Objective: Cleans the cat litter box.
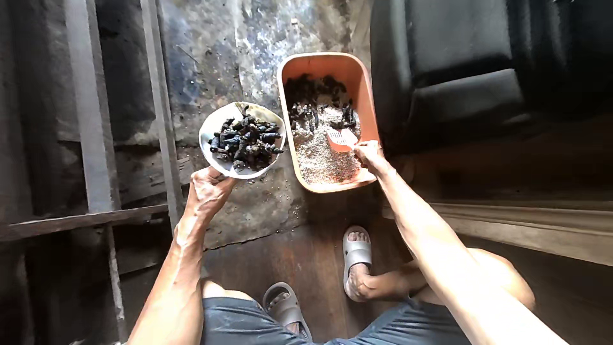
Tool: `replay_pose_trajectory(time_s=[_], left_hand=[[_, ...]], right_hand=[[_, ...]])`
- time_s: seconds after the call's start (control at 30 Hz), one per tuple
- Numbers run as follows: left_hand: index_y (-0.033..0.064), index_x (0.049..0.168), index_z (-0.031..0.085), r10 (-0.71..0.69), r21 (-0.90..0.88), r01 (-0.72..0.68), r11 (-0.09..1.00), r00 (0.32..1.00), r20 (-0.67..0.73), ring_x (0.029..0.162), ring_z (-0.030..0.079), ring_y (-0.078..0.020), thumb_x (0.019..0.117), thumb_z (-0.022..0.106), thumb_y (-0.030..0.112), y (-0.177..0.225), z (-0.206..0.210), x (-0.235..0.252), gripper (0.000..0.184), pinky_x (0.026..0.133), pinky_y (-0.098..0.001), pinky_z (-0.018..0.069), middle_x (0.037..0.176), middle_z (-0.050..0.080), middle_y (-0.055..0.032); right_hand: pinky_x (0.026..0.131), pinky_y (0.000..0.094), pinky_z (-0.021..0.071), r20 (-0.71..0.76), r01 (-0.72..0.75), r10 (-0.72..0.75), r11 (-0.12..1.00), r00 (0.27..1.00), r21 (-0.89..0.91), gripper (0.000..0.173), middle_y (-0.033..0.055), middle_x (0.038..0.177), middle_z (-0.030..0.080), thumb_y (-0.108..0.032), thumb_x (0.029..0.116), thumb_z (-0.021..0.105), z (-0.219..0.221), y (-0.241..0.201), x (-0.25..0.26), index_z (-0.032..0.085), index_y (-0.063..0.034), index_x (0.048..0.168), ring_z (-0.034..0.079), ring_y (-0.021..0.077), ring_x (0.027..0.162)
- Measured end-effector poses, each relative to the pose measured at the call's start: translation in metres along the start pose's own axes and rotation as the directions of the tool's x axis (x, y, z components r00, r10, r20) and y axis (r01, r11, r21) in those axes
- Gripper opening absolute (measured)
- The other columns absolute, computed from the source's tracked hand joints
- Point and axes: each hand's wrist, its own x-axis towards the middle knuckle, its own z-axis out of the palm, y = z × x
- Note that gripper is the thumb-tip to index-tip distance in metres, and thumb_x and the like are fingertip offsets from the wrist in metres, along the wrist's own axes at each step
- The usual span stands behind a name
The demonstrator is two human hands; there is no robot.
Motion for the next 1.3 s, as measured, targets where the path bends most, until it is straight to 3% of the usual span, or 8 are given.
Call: replay_pose_trajectory(time_s=[0.23,0.37,0.47,0.53,0.63,0.73,1.1,1.3], left_hand=[[0.0057,0.096,0.073,0.003,-0.007,-0.003,1.000,1.000,-0.002,0.078,0.064,-0.0015,0.0932,0.070,0.017,0.002,0.006,0.004,0.012,0.076,-0.0287,0.0528,0.085,0.071,-0.0026],[0.0057,0.097,0.074,0.006,-0.018,-0.006,1.000,1.000,0.007,0.080,0.065,-0.0011,0.0937,0.071,0.019,0.006,0.013,0.006,0.014,0.078,-0.0286,0.0534,0.087,0.071,-0.0020],[0.0048,0.096,0.073,0.015,-0.014,-0.015,1.000,1.000,0.015,0.078,0.064,-0.0012,0.0929,0.071,0.018,0.005,0.017,0.007,0.013,0.077,-0.0282,0.0538,0.085,0.071,-0.0022],[0.0045,0.096,0.073,0.023,-0.016,-0.023,1.000,1.000,0.018,0.078,0.064,-0.0004,0.0927,0.072,0.016,0.006,0.019,0.007,0.012,0.077,-0.0269,0.0537,0.086,0.071,-0.0022],[0.0037,0.097,0.073,0.040,-0.018,-0.040,0.999,0.999,0.018,0.078,0.064,0.0002,0.0926,0.071,0.014,0.006,0.022,0.008,0.011,0.077,-0.0258,0.0538,0.086,0.072,-0.0025],[0.0034,0.097,0.073,0.052,-0.005,-0.052,0.999,0.998,0.027,0.079,0.065,-0.0020,0.0932,0.071,0.016,0.006,0.023,0.008,0.013,0.078,-0.0282,0.0537,0.086,0.071,-0.0039],[0.0035,0.096,0.073,0.020,-0.041,-0.018,0.999,0.998,0.058,0.077,0.064,-0.0018,0.0932,0.072,0.013,0.011,0.028,0.012,0.011,0.077,-0.0280,0.0531,0.085,0.071,-0.0034],[0.0045,0.096,0.075,0.029,-0.061,-0.025,0.998,0.996,0.079,0.080,0.067,-0.0068,0.0929,0.073,0.013,0.001,0.035,0.017,0.009,0.079,-0.0339,0.0542,0.087,0.073,-0.0055]], right_hand=[[0.048,0.0301,0.0420,0.010,-0.131,0.131,0.990,0.991,0.052,0.012,0.0019,0.072,0.057,-0.018,0.0903,0.066,-0.002,-0.024,0.020,0.066,-0.0075,0.095,0.046,0.0108,0.050],[0.046,0.0272,0.0436,0.011,-0.165,0.165,0.981,0.986,0.103,0.020,0.0025,0.076,0.058,-0.023,0.0930,0.065,0.012,-0.033,0.027,0.063,-0.0058,0.104,0.049,0.0098,0.051],[0.071,0.0409,0.0542,-0.023,-0.123,0.125,0.989,0.992,0.081,0.032,0.0130,0.100,0.068,-0.026,0.0958,0.067,0.025,-0.030,0.024,0.068,-0.0026,0.118,0.063,0.0209,0.076],[0.086,0.0476,0.0542,-0.021,-0.055,0.057,0.995,0.998,0.087,0.035,0.0183,0.113,0.070,-0.029,0.1017,0.062,0.032,-0.016,0.026,0.069,-0.0030,0.123,0.067,0.0276,0.093],[0.089,0.0527,0.0539,-0.050,0.038,-0.037,0.999,0.998,0.027,0.040,0.0207,0.111,0.071,-0.037,0.1051,0.057,0.043,0.009,0.034,0.072,-0.0034,0.119,0.068,0.0328,0.098],[0.097,0.0564,0.0501,-0.035,0.051,-0.051,0.999,0.998,-0.004,0.031,0.0237,0.121,0.068,-0.022,0.1037,0.059,0.045,0.017,0.028,0.068,-0.0035,0.127,0.066,0.0377,0.111],[0.098,0.0576,0.0510,-0.192,0.211,-0.204,0.977,0.960,0.013,0.034,0.0213,0.121,0.070,-0.017,0.1021,0.059,0.039,0.047,-0.037,0.066,-0.0058,0.134,0.067,0.0364,0.111],[0.076,0.0547,0.0555,-0.198,0.267,-0.247,0.960,0.949,0.084,0.034,0.0168,0.107,0.071,-0.028,0.1060,0.058,0.026,0.057,-0.091,0.062,-0.0189,0.138,0.068,0.0336,0.086]])
